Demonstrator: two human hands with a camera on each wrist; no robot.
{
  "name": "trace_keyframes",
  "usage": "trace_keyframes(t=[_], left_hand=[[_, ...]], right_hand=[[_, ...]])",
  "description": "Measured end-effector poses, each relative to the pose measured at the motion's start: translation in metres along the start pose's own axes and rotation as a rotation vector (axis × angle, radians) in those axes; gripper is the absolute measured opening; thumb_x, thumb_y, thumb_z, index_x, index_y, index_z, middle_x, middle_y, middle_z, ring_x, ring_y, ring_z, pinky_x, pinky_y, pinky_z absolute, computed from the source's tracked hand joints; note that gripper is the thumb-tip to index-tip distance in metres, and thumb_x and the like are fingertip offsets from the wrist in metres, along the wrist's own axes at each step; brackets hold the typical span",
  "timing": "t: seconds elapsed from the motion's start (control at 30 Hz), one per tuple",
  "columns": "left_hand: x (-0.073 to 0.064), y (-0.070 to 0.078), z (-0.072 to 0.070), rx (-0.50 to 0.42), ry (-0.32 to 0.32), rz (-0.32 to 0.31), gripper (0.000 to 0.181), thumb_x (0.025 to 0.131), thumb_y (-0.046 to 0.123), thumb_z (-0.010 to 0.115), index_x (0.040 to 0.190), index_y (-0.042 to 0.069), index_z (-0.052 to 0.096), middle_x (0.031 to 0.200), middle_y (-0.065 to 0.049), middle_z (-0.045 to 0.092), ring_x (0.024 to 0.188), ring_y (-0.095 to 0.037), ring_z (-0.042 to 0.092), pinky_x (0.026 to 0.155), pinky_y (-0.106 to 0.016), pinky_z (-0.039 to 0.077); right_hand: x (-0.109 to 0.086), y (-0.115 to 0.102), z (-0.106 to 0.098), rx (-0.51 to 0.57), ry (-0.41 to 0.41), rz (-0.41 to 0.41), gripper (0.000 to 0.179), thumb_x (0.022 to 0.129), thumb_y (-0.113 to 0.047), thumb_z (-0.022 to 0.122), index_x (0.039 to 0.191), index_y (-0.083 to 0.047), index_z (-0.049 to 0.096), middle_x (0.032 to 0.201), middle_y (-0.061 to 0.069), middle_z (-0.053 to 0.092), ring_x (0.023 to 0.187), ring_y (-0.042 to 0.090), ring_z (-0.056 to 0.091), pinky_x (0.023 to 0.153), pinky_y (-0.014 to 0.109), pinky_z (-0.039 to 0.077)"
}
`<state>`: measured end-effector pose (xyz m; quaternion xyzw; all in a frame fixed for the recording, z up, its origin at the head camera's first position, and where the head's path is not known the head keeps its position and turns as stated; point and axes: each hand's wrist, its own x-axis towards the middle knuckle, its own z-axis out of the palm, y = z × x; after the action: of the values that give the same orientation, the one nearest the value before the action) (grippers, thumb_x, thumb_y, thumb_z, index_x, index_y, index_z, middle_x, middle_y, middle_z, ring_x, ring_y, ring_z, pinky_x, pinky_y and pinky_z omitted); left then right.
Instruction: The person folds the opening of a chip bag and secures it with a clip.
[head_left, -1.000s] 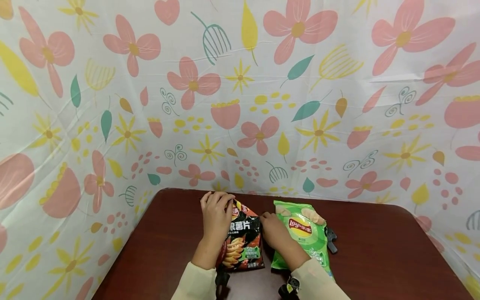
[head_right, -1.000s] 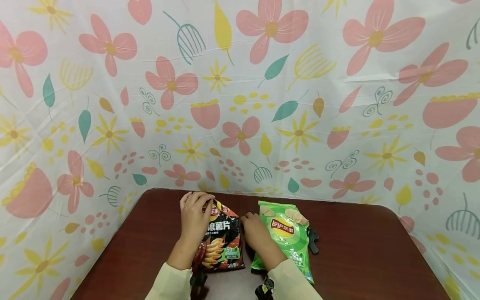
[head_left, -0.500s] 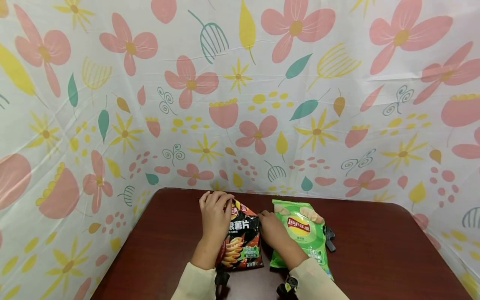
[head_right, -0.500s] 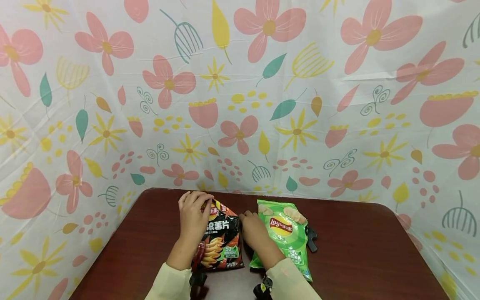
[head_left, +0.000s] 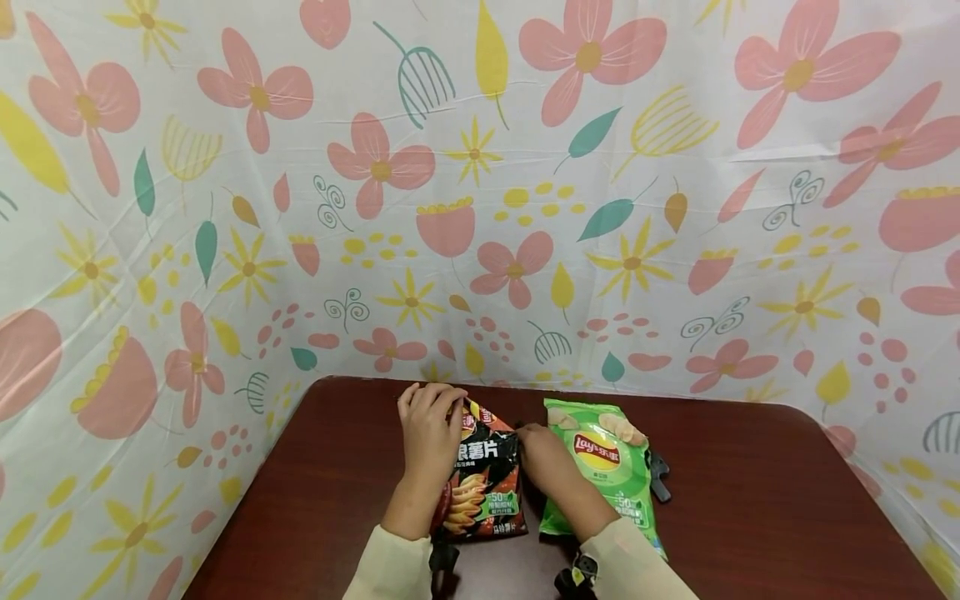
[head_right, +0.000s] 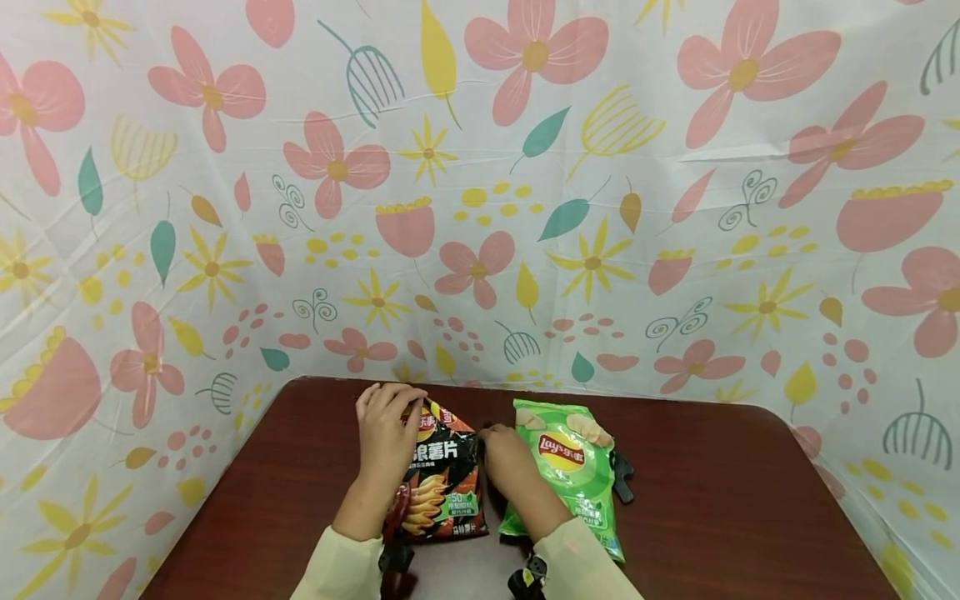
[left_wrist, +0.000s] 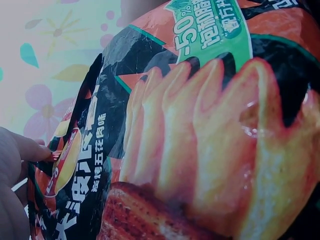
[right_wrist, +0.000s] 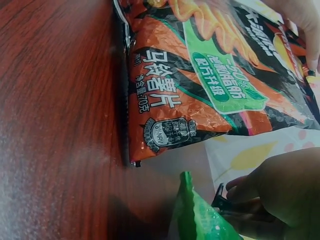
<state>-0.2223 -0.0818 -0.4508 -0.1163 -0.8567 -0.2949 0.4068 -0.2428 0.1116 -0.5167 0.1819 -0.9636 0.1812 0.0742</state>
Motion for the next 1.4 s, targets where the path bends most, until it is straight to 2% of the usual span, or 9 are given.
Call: trace_keyframes(t=[0.1,0.23,0.47,0.67,0.8,1.1,1.23,1.4], left_hand=[[0.0,0.0,0.0,0.003,-0.001,-0.003,0.009,0.091,0.008,0.074,0.094,0.016,0.079,0.097,0.0,0.07,0.093,-0.022,0.066,0.109,-0.053,0.038],[-0.001,0.0,0.0,0.003,0.002,-0.004,0.009,0.091,0.008,0.075,0.094,0.016,0.078,0.097,0.0,0.07,0.093,-0.022,0.066,0.11,-0.052,0.037],[-0.003,0.0,0.0,0.001,-0.002,-0.011,0.008,0.091,0.008,0.075,0.094,0.015,0.079,0.097,0.001,0.07,0.092,-0.022,0.066,0.111,-0.051,0.036],[-0.003,-0.001,0.0,-0.003,0.008,-0.006,0.009,0.091,0.008,0.075,0.095,0.016,0.079,0.097,0.001,0.07,0.092,-0.021,0.065,0.111,-0.051,0.037],[-0.004,-0.002,0.0,-0.002,0.02,0.001,0.009,0.091,0.008,0.075,0.095,0.016,0.079,0.097,0.001,0.07,0.092,-0.021,0.065,0.11,-0.052,0.037],[-0.007,-0.003,0.0,-0.011,0.026,-0.01,0.009,0.091,0.008,0.075,0.095,0.015,0.079,0.097,0.001,0.07,0.093,-0.022,0.066,0.11,-0.054,0.037],[-0.007,-0.003,0.0,-0.014,0.019,-0.012,0.009,0.092,0.009,0.074,0.095,0.016,0.079,0.097,0.001,0.07,0.094,-0.022,0.066,0.11,-0.054,0.037],[-0.008,-0.003,0.0,-0.017,0.015,-0.014,0.009,0.093,0.01,0.073,0.095,0.016,0.079,0.098,0.002,0.07,0.095,-0.021,0.066,0.111,-0.053,0.036]], right_hand=[[0.002,0.001,-0.001,-0.014,0.005,0.006,0.016,0.096,-0.001,0.06,0.101,-0.003,0.075,0.096,0.013,0.074,0.084,0.029,0.071,0.074,0.042,0.059],[0.003,0.001,-0.003,-0.023,-0.001,0.028,0.016,0.097,0.0,0.06,0.099,-0.004,0.075,0.091,0.011,0.074,0.081,0.027,0.07,0.072,0.042,0.058],[0.001,0.001,-0.004,0.022,-0.001,0.069,0.018,0.095,-0.001,0.059,0.105,0.001,0.074,0.1,0.016,0.072,0.09,0.031,0.07,0.077,0.044,0.059],[-0.003,0.0,-0.01,0.11,0.037,0.115,0.023,0.1,-0.015,0.062,0.113,0.002,0.072,0.113,0.019,0.07,0.1,0.034,0.069,0.085,0.048,0.057],[-0.007,-0.002,-0.015,0.154,0.087,0.126,0.029,0.098,-0.021,0.067,0.118,0.0,0.071,0.12,0.018,0.07,0.106,0.034,0.069,0.089,0.048,0.057],[-0.012,-0.004,-0.025,0.232,0.172,0.14,0.023,0.096,-0.021,0.071,0.115,-0.008,0.072,0.115,0.012,0.071,0.101,0.029,0.069,0.084,0.047,0.057],[-0.015,-0.003,-0.029,0.301,0.185,0.145,0.028,0.097,-0.02,0.07,0.122,-0.009,0.07,0.119,0.012,0.07,0.101,0.029,0.069,0.082,0.046,0.058],[-0.017,-0.001,-0.032,0.403,0.148,0.16,0.044,0.096,-0.016,0.07,0.139,-0.013,0.061,0.124,0.013,0.068,0.103,0.027,0.069,0.081,0.042,0.059]])
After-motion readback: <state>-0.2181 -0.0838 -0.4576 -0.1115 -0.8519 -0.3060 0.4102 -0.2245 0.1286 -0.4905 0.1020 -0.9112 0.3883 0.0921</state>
